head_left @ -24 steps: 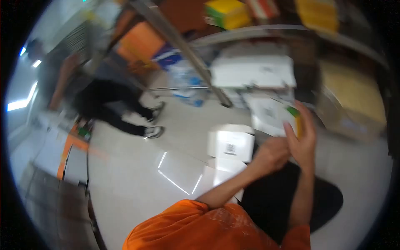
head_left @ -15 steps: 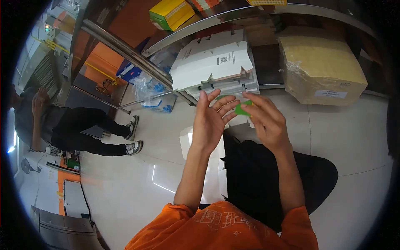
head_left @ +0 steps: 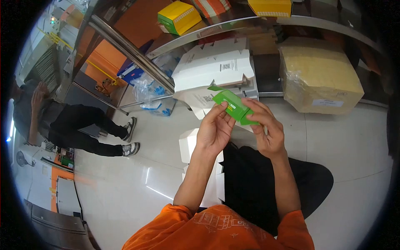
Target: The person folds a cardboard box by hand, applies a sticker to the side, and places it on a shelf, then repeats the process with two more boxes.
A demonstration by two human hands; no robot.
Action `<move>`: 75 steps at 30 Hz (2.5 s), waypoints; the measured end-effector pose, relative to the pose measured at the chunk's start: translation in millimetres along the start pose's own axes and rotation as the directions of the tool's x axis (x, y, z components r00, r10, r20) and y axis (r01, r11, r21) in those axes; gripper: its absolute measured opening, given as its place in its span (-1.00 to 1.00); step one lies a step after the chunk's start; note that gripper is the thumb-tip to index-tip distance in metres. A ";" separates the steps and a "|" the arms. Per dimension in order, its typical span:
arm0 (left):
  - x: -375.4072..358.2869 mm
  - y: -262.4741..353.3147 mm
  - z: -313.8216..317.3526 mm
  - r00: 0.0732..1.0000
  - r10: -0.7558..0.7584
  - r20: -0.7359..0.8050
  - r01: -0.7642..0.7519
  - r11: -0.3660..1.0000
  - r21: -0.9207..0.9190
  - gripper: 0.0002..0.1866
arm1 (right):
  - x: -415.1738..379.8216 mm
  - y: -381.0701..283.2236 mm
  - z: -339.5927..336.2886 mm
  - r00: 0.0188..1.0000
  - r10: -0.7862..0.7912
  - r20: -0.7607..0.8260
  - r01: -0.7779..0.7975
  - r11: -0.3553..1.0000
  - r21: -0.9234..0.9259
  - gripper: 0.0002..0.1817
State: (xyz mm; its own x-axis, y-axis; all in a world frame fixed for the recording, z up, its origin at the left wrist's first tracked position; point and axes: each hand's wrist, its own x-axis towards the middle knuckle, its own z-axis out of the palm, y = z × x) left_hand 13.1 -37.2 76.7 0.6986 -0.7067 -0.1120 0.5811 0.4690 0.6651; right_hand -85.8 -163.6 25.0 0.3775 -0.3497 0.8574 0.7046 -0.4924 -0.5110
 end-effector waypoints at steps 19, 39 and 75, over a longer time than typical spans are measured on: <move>2.6 -57.3 -8.0 0.939 0.295 0.175 -0.337 0.696 0.634 -0.37 | -15.7 22.0 4.6 0.779 0.612 -0.139 -0.612 0.790 0.051 -0.66; 4.7 -66.5 -13.3 0.970 0.207 -0.125 -0.104 0.823 0.558 -0.69 | -21.8 35.6 14.2 0.781 0.604 -0.161 -0.497 0.756 0.426 -0.78; -4.9 -34.3 -21.4 0.978 0.184 0.101 -0.191 0.578 0.794 -0.75 | -4.1 -10.5 -20.3 0.865 0.500 -0.038 -0.499 0.866 0.018 -0.91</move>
State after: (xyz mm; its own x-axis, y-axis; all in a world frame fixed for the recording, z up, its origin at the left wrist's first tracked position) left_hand -1.2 -38.5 38.7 0.7475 -0.6585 0.0875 -0.1288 -0.0145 0.9916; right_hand -106.9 -173.2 25.7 0.6560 -0.5787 0.4845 0.4326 -0.2377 -0.8697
